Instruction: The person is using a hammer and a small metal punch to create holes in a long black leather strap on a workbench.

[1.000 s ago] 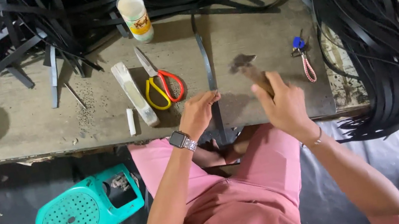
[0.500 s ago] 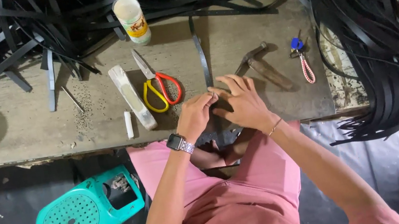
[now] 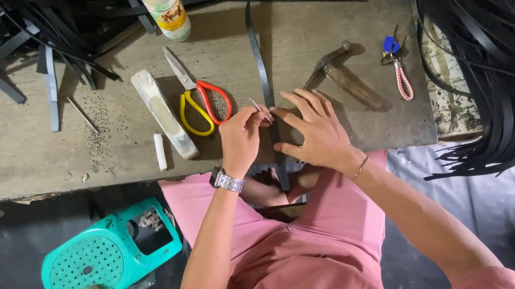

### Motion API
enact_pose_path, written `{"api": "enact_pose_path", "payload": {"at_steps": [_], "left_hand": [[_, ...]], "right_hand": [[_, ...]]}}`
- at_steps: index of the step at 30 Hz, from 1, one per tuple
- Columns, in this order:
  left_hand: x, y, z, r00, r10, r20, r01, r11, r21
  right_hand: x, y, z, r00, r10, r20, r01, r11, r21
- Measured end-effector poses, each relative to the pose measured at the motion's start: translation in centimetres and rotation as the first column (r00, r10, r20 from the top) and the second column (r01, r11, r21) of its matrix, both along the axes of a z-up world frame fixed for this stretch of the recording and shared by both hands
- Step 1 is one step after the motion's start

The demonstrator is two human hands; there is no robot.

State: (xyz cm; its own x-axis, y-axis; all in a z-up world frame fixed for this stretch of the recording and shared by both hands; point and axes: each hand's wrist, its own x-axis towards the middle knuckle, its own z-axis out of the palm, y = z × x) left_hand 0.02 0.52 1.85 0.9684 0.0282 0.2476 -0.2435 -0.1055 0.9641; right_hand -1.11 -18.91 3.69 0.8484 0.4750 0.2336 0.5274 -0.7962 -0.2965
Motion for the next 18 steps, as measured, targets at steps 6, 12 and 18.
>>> {"api": "enact_pose_path", "payload": {"at_steps": [6, 12, 18], "left_hand": [[0.1, -0.3, -0.4, 0.999, 0.025, 0.028, -0.027, 0.996, 0.085], [0.2, -0.4, 0.4, 0.999, 0.026, 0.045, -0.031, 0.992, 0.12], [0.1, -0.5, 0.6, 0.998, 0.017, 0.067, -0.025, 0.992, 0.124]], "right_hand": [[0.1, 0.0, -0.1, 1.0, 0.002, 0.013, -0.002, 1.0, 0.011], [0.2, 0.1, 0.0, 0.999, 0.003, 0.035, -0.003, 1.0, 0.013], [0.1, 0.1, 0.0, 0.999, 0.008, 0.048, -0.01, 0.999, 0.04]]}}
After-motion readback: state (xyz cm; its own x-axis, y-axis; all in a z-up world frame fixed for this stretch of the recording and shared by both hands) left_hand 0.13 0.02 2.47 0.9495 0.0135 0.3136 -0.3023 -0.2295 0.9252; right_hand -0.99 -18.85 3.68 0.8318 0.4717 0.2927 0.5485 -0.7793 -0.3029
